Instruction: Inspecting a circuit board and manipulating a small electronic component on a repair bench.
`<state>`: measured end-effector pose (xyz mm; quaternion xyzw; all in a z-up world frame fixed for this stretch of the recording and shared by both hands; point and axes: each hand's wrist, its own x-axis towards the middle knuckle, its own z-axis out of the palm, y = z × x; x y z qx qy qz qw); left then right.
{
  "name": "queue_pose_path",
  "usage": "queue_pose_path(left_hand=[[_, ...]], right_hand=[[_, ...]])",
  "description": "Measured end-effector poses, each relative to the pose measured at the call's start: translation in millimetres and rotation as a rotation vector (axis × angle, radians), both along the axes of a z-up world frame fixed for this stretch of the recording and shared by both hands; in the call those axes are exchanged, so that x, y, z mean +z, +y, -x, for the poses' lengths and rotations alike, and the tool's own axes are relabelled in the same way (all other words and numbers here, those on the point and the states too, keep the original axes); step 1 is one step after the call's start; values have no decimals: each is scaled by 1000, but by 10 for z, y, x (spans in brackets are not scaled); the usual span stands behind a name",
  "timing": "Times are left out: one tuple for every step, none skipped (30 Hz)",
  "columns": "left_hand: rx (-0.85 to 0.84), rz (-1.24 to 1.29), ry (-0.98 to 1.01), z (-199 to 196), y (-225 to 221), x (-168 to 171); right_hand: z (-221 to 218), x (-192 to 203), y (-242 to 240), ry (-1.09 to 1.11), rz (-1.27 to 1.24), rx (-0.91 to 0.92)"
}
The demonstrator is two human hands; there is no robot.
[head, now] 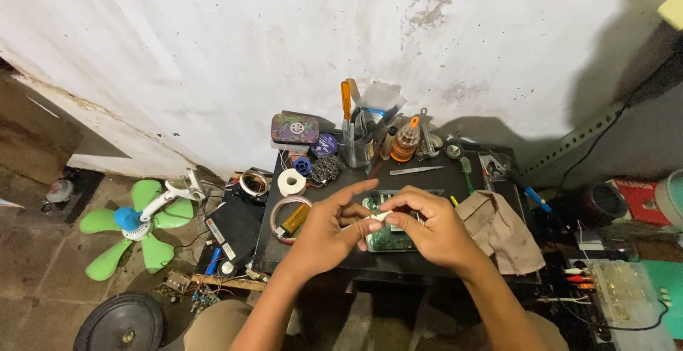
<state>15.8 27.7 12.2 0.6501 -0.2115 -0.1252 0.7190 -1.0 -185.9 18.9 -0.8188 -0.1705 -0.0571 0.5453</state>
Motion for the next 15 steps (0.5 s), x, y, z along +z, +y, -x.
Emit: queue_pose_path(left_hand=[[0,1,-1,3,-1,9],[-1,0,-7,5,-2,19],[-3,0,-12,7,-3,29],[-2,0,-11,15,-14,42],[8,-13,-28,23,-24,55],[19,-25,-47,30,-33,68],[20,-25,-46,39,-36,82],[25,-44,-69,45,-39,99],[29,-64,-92,51,-42,117],[31,-63,-93,61,-40,110],[41,-70,-107,73,-37,104],[52,-76,-122,80,-36,101],[53,-74,-124,71,-29,97],[71,-122,-168,64,-21,92],[89,-170,-212,57,-12,85]], right_hand=[[-1,-19,-6,-1,1,0],[-2,-36,-13,-9,15,7],[-4,-54,-20,-17,29,14],[-3,-67,-25,-16,29,14],[-3,-81,-28,-26,57,10],[-4,-94,-31,-37,85,7],[1,-99,-32,-36,85,8],[2,-102,-33,-41,124,6],[5,-103,-33,-46,163,5],[1,-122,-37,-47,163,6],[-1,-141,-40,-60,189,9],[-8,-155,-45,-75,214,12],[-19,-182,-44,-77,215,14],[-28,-211,-43,-79,219,11],[-37,-240,-41,-82,223,7]])
